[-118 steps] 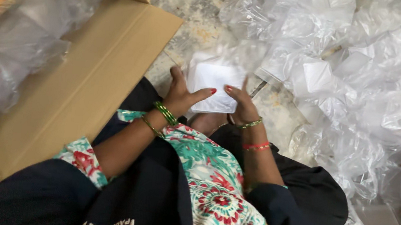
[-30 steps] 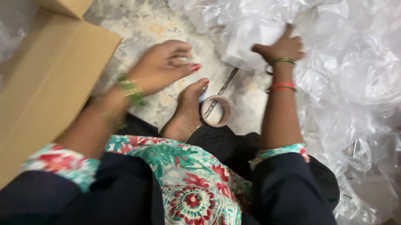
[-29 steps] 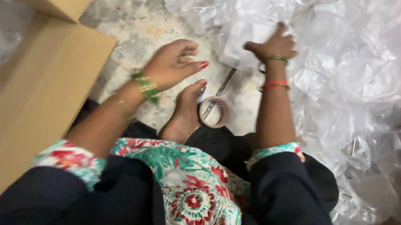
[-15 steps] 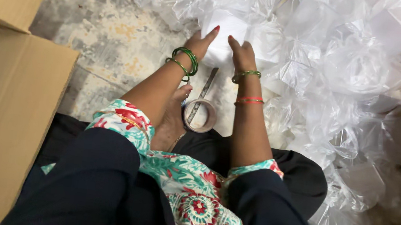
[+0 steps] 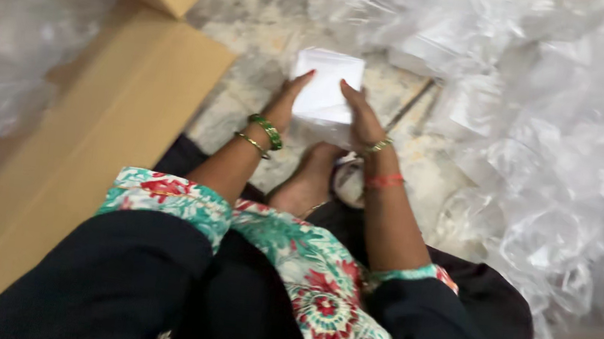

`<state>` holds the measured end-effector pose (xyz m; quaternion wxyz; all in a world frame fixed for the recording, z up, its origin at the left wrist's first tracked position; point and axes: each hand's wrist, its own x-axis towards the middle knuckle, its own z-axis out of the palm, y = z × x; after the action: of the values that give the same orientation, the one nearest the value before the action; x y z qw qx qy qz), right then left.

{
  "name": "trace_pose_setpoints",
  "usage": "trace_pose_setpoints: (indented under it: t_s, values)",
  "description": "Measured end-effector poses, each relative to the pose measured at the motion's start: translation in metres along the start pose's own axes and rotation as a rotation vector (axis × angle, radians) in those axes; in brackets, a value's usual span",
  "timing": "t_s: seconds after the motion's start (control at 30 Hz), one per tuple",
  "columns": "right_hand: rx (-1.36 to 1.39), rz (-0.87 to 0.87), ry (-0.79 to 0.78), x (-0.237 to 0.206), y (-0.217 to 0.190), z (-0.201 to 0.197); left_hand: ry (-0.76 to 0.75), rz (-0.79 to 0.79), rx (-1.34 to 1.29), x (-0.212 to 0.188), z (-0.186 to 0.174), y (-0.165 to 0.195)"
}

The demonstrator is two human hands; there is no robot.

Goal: The person sits on the floor and packs plastic-wrapped containers one at a time into a cardboard box, arranging them in rows and pressing the plastic lining flat inside the box.

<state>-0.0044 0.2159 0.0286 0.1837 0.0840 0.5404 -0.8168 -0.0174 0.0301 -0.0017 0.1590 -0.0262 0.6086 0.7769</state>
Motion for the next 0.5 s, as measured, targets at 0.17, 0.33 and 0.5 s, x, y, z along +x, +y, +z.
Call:
trace_pose_setpoints:
  t_s: [0.17,0.33,0.5]
  values:
    - [0.094,-0.085,-0.031,-0.077,-0.050,0.023,-0.102,0.124,0.145,-0.067,0.015,0.075]
    - [-0.194,-0.250,-0.403,-0.122,-0.081,0.099,-0.243,0.291,0.174,-0.182,-0.043,0.167]
    - [-1.153,-0.817,-0.765,-0.098,-0.029,0.213,0.791,0.411,0.781,-0.280,-0.184,0.211]
